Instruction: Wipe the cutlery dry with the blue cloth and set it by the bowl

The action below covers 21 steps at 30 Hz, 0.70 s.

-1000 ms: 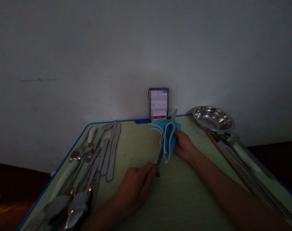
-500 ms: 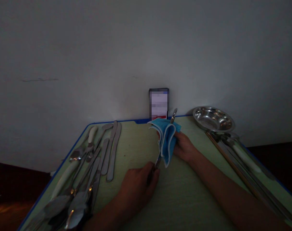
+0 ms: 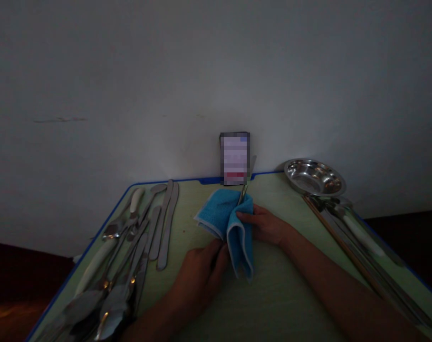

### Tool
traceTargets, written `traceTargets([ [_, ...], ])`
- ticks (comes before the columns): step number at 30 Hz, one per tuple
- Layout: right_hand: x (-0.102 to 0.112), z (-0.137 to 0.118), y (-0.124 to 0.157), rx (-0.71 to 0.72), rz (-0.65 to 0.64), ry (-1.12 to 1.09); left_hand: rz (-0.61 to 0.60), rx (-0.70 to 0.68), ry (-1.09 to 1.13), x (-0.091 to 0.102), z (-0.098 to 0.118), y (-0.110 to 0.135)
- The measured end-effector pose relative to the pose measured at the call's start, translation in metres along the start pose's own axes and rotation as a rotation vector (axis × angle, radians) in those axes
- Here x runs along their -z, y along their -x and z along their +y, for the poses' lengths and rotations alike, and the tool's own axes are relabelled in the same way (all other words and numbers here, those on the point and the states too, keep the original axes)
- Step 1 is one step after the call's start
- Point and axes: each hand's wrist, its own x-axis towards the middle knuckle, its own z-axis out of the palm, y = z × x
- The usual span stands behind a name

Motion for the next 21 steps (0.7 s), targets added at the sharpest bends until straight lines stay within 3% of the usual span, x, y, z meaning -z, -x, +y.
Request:
traceTargets([
  [7, 0.003, 0.002, -0.004, 0.003, 0.037, -0.023, -0.037, -0.02, -0.01, -0.001, -0.005, -0.003],
  [15, 0.0, -0.009, -0.01, 0.185, 0.297, -0.206, -0.115, -0.144, -0.119, -0.001, -0.007, 0.001],
  [21, 0.0, -0.014, -0.013, 0.194, 0.52, -0.293, -0.195, -0.19, -0.286, 0.0, -0.002, 0.001],
])
